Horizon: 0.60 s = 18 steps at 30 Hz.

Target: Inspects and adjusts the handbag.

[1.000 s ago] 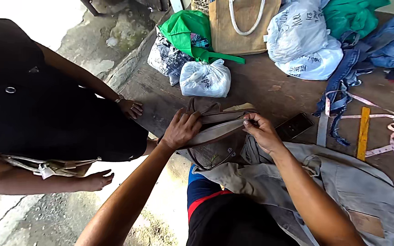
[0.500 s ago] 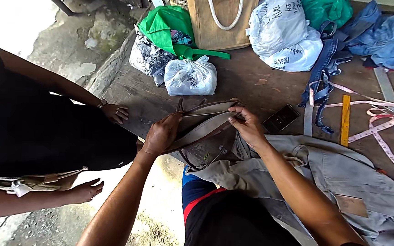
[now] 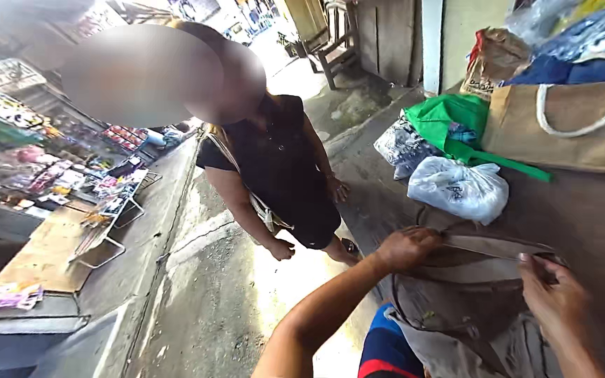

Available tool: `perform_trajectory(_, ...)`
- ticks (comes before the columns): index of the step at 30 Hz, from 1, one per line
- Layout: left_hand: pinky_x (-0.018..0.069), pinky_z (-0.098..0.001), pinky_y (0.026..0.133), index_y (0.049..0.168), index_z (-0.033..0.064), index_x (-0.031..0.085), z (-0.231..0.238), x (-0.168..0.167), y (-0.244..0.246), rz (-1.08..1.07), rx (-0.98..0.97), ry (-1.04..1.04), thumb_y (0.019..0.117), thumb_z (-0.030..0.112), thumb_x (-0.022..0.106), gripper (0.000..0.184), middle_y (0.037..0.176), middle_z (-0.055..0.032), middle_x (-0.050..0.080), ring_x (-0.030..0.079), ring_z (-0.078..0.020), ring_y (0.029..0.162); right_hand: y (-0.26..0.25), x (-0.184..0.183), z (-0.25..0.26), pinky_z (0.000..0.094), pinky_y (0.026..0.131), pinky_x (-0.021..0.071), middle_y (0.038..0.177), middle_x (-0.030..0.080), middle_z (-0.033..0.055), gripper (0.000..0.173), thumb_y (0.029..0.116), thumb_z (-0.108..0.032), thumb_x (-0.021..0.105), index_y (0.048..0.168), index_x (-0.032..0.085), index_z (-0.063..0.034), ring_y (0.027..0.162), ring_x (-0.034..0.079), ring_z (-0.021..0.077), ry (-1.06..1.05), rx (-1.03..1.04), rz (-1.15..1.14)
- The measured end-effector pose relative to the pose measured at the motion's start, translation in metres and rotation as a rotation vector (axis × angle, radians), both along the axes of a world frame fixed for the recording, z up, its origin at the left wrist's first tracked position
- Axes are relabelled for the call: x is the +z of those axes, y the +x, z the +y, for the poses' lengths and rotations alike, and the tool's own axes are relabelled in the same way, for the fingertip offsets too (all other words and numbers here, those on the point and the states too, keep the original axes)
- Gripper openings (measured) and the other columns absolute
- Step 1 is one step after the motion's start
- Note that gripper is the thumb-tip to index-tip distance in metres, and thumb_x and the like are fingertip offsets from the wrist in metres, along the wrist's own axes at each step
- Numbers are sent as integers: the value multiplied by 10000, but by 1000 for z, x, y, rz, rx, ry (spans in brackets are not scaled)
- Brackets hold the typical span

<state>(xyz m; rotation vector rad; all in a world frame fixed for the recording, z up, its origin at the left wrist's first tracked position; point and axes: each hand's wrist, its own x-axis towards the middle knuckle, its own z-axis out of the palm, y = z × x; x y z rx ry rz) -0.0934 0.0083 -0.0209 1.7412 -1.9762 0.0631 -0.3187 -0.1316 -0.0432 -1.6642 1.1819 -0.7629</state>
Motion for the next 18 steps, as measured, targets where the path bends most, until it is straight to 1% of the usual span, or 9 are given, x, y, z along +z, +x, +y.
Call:
perform_trajectory(3,513,-471,1076,1110,60,754,10,-10,-11,-106,59,-82,1024,101,584,195,1227,-117,731,684,-269,1194,-2,4,-3,580,981,462,1180,618,343,479,1026,-309,620,1235,599,122,1100,608,425,48,-2,73)
perform_trajectory(5,477,-532,1101,1210,134,737,26,-6,-24,-102,219,-27,1007,222,648,238,1315,-86,694,629,-267,1281,-4,7,-3,591,994,456,1188,617,348,438,1032,-261,608,1237,597,126,1121,607,436,66,-4,96)
perform_trajectory(7,467,-582,1090,1305,179,703,54,-9,-41,-51,422,21,940,296,728,385,1372,-117,655,602,-315,1309,-10,6,-1,585,991,457,1172,623,349,412,1034,-235,603,1215,606,135,1111,612,429,73,-8,114)
perform_trajectory(9,462,-596,1086,1350,149,673,87,-18,-53,111,639,77,894,338,772,504,1409,-184,611,585,-374,1310,-14,3,0,567,980,467,1169,620,353,401,1041,-222,582,1212,604,140,1098,614,420,84,-2,124)
perform_trajectory(11,501,-550,1054,1403,56,607,116,-36,-59,432,823,101,892,330,779,605,1428,-229,570,587,-375,1288,-17,-2,-2,561,982,465,1174,613,360,394,1048,-207,562,1221,599,145,1099,610,424,77,24,135)
perform_trajectory(13,577,-463,971,1419,-3,565,136,-57,-64,790,905,54,914,299,763,621,1348,-213,622,675,-285,1155,-18,-5,-3,586,969,470,1155,621,353,383,1047,-206,562,1215,604,136,1082,616,436,46,42,147)
perform_trajectory(14,621,-421,886,1366,-19,596,142,-59,-68,911,919,58,929,270,755,547,1250,-195,682,734,-239,1001,-19,-5,-1,608,957,476,1141,627,352,368,1046,-197,564,1205,610,131,1068,624,447,31,42,152)
perform_trajectory(16,605,-368,716,1217,-26,690,143,-53,-76,915,941,85,957,216,715,356,992,-144,741,699,-164,717,-19,5,3,581,957,493,1160,639,335,353,1050,-176,557,1233,615,120,1070,640,420,56,34,167)
perform_trajectory(18,573,-352,678,1186,-42,706,138,-39,-77,801,936,104,987,172,662,295,892,-125,735,652,-138,658,-17,14,6,509,911,532,1135,649,286,326,1048,-162,561,1227,619,104,1007,657,337,119,0,153)
